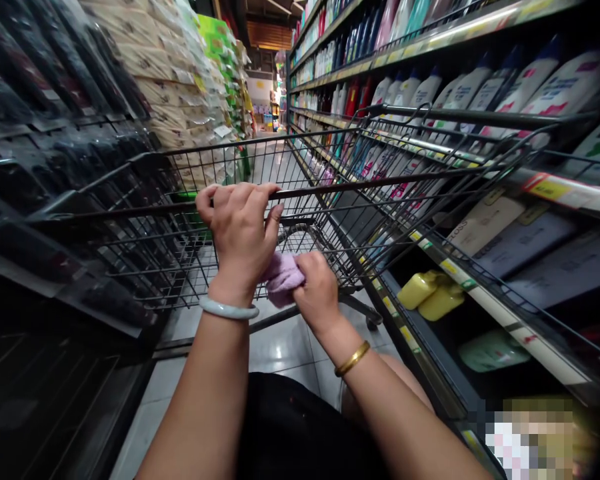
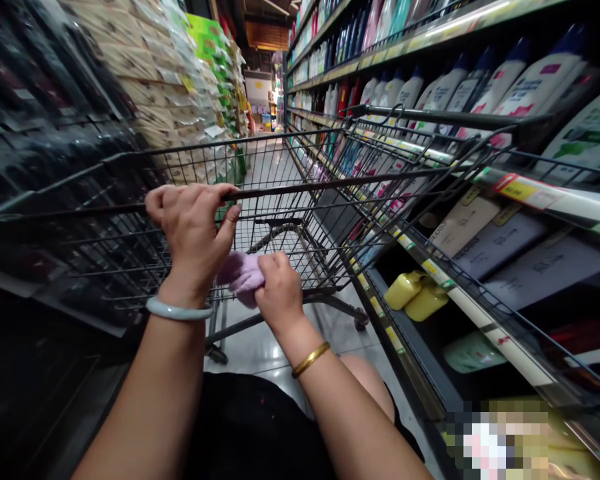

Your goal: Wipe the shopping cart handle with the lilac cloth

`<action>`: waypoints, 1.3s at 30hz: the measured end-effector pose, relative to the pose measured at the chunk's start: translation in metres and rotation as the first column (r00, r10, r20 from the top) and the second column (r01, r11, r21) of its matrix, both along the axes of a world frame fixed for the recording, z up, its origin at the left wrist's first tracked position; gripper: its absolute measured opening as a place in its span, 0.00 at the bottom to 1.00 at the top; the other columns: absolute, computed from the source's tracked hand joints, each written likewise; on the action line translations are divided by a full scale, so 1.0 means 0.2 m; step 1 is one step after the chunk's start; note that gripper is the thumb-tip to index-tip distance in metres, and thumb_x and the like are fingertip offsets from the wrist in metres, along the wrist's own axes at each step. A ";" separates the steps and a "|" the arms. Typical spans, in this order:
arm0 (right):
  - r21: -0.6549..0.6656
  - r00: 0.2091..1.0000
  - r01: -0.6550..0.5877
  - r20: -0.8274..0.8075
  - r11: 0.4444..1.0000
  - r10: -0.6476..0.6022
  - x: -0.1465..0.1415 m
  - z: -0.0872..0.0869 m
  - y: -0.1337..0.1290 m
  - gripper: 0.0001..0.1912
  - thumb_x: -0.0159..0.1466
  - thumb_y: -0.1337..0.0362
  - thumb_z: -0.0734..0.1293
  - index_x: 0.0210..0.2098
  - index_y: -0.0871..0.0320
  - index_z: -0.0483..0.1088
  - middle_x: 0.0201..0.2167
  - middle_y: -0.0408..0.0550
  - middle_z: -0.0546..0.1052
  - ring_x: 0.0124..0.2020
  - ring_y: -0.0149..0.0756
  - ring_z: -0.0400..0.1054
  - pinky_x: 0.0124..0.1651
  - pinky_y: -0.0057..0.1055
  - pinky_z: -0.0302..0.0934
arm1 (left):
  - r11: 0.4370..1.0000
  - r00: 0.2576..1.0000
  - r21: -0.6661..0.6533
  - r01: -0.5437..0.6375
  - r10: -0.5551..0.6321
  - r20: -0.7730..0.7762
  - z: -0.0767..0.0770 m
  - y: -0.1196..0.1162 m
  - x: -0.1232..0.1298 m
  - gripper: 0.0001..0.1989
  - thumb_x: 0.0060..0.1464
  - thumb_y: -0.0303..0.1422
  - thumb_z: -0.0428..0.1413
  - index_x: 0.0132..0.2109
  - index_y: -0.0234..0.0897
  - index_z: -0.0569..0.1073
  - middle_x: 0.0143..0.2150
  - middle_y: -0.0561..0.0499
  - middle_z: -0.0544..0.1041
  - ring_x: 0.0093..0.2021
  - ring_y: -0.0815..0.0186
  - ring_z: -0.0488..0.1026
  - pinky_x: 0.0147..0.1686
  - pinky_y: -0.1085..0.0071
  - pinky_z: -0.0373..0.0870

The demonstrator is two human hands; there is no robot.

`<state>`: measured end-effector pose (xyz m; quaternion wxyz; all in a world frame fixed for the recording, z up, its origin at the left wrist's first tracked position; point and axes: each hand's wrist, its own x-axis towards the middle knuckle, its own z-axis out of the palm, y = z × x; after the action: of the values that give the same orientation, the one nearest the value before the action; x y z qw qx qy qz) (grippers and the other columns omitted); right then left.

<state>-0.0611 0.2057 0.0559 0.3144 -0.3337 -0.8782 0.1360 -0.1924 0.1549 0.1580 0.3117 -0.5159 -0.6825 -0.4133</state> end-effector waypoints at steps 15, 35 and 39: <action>0.014 0.987 0.119 0.104 0.993 -0.119 0.08 0.00 0.06 0.19 0.63 0.75 0.61 0.49 0.57 0.75 0.50 0.53 0.75 0.45 0.40 0.69 0.43 0.31 0.58 | 0.997 1.000 -0.075 0.006 -0.006 0.005 0.02 0.01 -0.03 0.12 0.67 0.40 0.54 0.53 0.48 0.76 0.53 0.48 0.80 0.62 0.49 0.70 0.70 0.45 0.48; -0.110 0.982 0.097 0.170 0.989 -0.078 0.07 -0.01 0.20 0.16 0.68 0.71 0.60 0.48 0.53 0.75 0.46 0.50 0.76 0.40 0.41 0.69 0.41 0.33 0.59 | 0.996 1.000 -0.089 0.007 -0.007 0.002 0.04 0.15 -0.30 0.11 0.62 0.43 0.57 0.49 0.49 0.75 0.46 0.49 0.79 0.56 0.50 0.70 0.67 0.44 0.51; 0.043 0.948 0.311 -0.083 0.949 -0.307 0.12 0.12 0.26 0.19 0.70 0.72 0.57 0.54 0.58 0.73 0.54 0.58 0.73 0.55 0.46 0.67 0.55 0.36 0.61 | 0.996 1.000 -0.085 -0.008 0.006 -0.026 0.04 0.14 -0.34 0.10 0.61 0.43 0.57 0.49 0.49 0.75 0.46 0.47 0.79 0.55 0.50 0.70 0.65 0.45 0.53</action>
<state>-0.0369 0.2575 0.0793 0.3739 -0.4529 -0.8060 0.0730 -0.2605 0.1838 0.1657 0.2997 -0.5317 -0.6972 -0.3761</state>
